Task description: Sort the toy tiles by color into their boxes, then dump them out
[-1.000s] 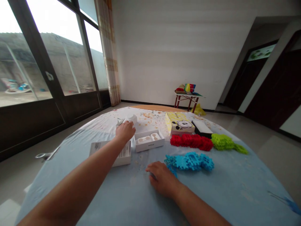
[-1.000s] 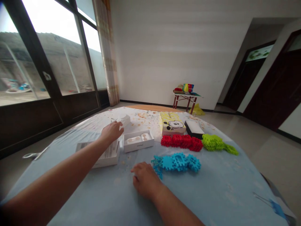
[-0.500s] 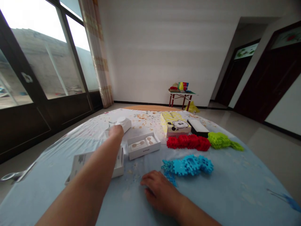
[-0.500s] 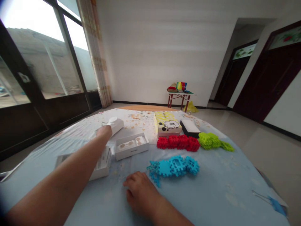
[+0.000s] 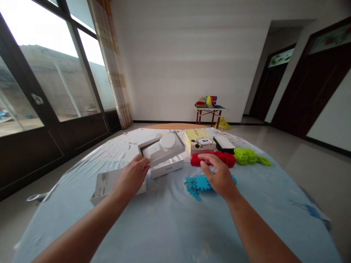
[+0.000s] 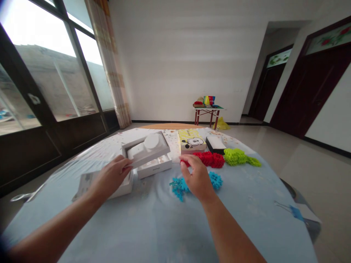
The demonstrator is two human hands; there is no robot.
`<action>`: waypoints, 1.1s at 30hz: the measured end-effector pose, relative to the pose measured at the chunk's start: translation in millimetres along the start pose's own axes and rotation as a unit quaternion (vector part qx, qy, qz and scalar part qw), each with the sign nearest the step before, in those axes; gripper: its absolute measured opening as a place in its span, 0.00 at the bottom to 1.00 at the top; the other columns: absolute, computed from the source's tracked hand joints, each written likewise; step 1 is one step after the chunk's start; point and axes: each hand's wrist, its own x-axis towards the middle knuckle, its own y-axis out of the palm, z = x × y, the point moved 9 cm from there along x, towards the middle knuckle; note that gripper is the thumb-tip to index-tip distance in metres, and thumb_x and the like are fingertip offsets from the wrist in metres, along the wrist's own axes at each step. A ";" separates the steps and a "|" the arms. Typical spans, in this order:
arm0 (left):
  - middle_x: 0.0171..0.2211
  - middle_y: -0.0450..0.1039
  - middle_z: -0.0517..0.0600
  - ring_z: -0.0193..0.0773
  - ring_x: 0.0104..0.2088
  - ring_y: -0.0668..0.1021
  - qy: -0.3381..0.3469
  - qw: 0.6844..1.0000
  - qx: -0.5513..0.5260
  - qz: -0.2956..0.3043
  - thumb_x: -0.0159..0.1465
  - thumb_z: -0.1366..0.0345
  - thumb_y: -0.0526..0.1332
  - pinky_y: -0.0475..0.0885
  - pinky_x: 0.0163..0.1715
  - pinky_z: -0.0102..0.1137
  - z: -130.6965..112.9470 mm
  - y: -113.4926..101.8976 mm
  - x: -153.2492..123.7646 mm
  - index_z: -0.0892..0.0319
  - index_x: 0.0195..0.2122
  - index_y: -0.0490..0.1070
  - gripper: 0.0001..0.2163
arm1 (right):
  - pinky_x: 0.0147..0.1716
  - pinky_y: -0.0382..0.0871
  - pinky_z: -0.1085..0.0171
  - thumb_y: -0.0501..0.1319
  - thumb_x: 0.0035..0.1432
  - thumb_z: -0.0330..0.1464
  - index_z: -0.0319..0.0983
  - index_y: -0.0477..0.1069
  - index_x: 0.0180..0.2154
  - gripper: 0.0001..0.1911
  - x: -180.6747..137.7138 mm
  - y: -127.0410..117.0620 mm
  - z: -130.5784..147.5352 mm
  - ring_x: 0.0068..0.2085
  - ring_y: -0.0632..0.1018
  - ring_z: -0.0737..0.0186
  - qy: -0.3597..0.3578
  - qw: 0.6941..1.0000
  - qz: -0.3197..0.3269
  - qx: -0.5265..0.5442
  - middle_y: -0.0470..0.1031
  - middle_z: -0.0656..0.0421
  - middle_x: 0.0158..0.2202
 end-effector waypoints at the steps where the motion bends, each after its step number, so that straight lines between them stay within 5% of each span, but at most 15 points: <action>1: 0.36 0.68 0.51 0.37 0.33 0.74 0.011 1.000 -0.023 0.019 0.63 0.65 0.49 0.66 0.34 0.30 -11.2 3.3 -11.8 0.57 0.37 0.71 0.11 | 0.51 0.64 0.57 0.54 0.59 0.34 0.39 0.70 0.44 0.12 1.1 -7.6 -0.7 0.48 0.72 0.58 0.000 1.000 -0.011 -0.005 0.73 0.53 0.44; 3: 0.35 0.67 0.51 0.37 0.33 0.74 0.024 0.996 -0.062 0.055 0.63 0.66 0.49 0.66 0.33 0.29 -30.7 10.4 -32.4 0.57 0.34 0.71 0.11 | 0.54 0.62 0.55 0.56 0.58 0.36 0.40 0.68 0.48 0.17 0.5 -10.0 0.2 0.52 0.69 0.56 -0.008 1.000 0.012 -0.013 0.70 0.52 0.49; 8: 0.34 0.68 0.50 0.37 0.34 0.74 0.032 0.986 -0.094 0.131 0.63 0.68 0.49 0.66 0.33 0.28 -55.1 31.8 -68.7 0.56 0.32 0.70 0.10 | 0.59 0.50 0.51 0.62 0.51 0.42 0.41 0.60 0.57 0.32 -15.7 25.8 7.3 0.61 0.58 0.52 -0.044 0.978 0.200 -0.041 0.59 0.51 0.60; 16: 0.35 0.69 0.50 0.36 0.35 0.75 0.027 0.978 -0.094 0.184 0.61 0.71 0.50 0.66 0.34 0.27 -45.1 60.0 -100.7 0.55 0.32 0.70 0.10 | 0.56 0.52 0.51 0.67 0.45 0.39 0.41 0.67 0.52 0.31 -44.4 72.7 6.0 0.56 0.63 0.50 -0.062 0.925 0.371 -0.061 0.70 0.53 0.52; 21: 0.40 0.69 0.50 0.38 0.38 0.75 0.026 0.975 -0.116 0.189 0.59 0.66 0.55 0.68 0.39 0.30 -34.9 70.6 -106.9 0.54 0.39 0.70 0.09 | 0.53 0.55 0.54 0.68 0.41 0.37 0.41 0.67 0.52 0.33 -49.9 83.1 8.7 0.51 0.68 0.52 -0.071 0.920 0.381 -0.060 0.72 0.53 0.47; 25: 0.54 0.61 0.55 0.49 0.54 0.66 -0.010 0.993 -0.113 0.035 0.51 0.56 0.65 0.61 0.53 0.42 -14.4 55.2 -99.7 0.51 0.60 0.52 0.36 | 0.52 0.57 0.56 0.66 0.43 0.36 0.40 0.64 0.54 0.34 -43.5 77.4 10.6 0.51 0.68 0.53 -0.032 0.931 0.362 -0.023 0.70 0.52 0.49; 27: 0.59 0.54 0.58 0.54 0.59 0.60 -0.026 0.992 -0.121 0.005 0.47 0.53 0.67 0.56 0.55 0.48 -4.9 57.0 -97.0 0.51 0.63 0.42 0.46 | 0.51 0.59 0.57 0.65 0.44 0.35 0.40 0.63 0.55 0.34 -39.3 73.3 9.4 0.49 0.70 0.55 -0.003 0.938 0.347 0.009 0.70 0.53 0.49; 33: 0.63 0.48 0.64 0.54 0.62 0.55 -0.037 0.946 -0.283 0.151 0.45 0.53 0.69 0.55 0.57 0.46 4.1 100.9 -89.4 0.59 0.65 0.28 0.57 | 0.45 0.65 0.62 0.66 0.43 0.35 0.41 0.61 0.55 0.35 -35.4 69.4 0.9 0.44 0.73 0.60 0.064 0.944 0.315 0.076 0.70 0.56 0.45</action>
